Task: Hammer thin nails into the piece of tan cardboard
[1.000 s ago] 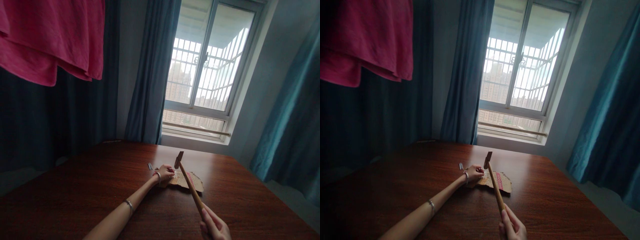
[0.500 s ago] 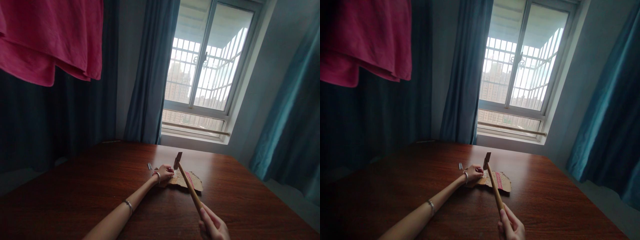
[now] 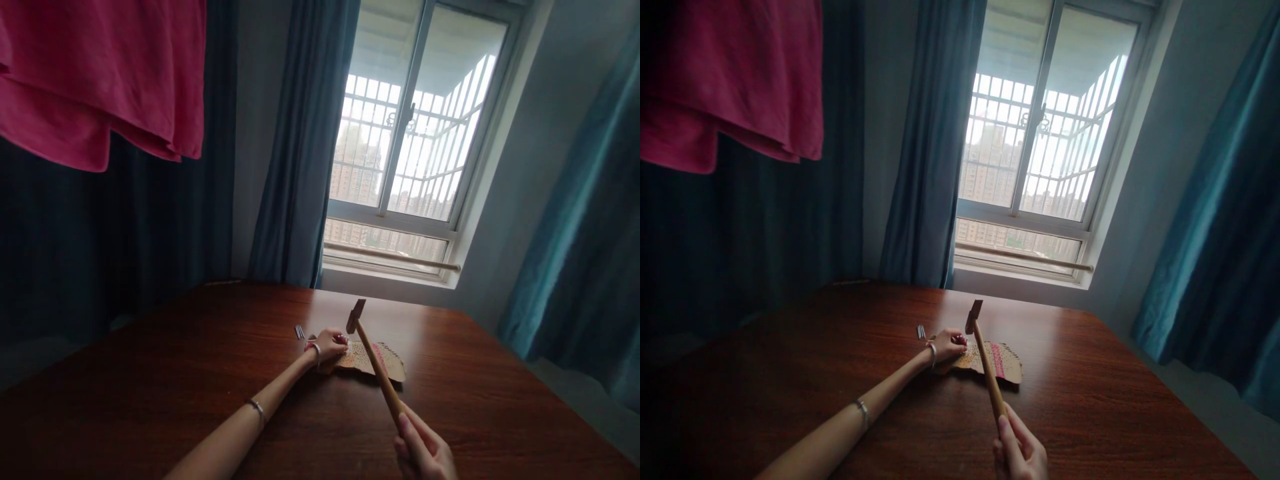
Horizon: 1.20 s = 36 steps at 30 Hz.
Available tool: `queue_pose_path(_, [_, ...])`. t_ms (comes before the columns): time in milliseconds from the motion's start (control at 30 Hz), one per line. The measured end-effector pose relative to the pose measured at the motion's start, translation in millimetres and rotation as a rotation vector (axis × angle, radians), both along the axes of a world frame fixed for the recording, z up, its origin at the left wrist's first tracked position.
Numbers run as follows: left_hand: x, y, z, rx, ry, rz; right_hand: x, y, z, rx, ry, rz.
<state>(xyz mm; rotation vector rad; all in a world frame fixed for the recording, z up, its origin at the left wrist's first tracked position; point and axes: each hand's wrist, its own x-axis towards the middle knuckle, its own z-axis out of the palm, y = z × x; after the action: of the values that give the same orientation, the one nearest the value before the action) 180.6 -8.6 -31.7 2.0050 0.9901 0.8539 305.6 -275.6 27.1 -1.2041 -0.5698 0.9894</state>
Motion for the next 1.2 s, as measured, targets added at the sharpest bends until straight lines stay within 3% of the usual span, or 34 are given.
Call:
queue_pose_path(333, [-1,-6,6.9,-0.019,-0.004,0.008,-3,2,0.3,0.010,0.011,-0.012])
queue_pose_path(733, [0,2,-2.2,-0.015,0.015,0.011,0,1,-2.1,-0.005,0.027,0.030])
queue_pose_path(900, [0,1,-1.3,-0.006,0.008,0.014,9,-1,-2.4,-0.016,-0.009,-0.052])
queue_pose_path(1100, [-1,-1,0.3,-0.017,0.008,0.018,46,5,-13.9,0.015,-0.346,-0.285])
queue_pose_path(1200, [-1,-2,0.7,-0.030,0.023,0.019,72,5,-21.5,-0.100,-0.580,-0.382])
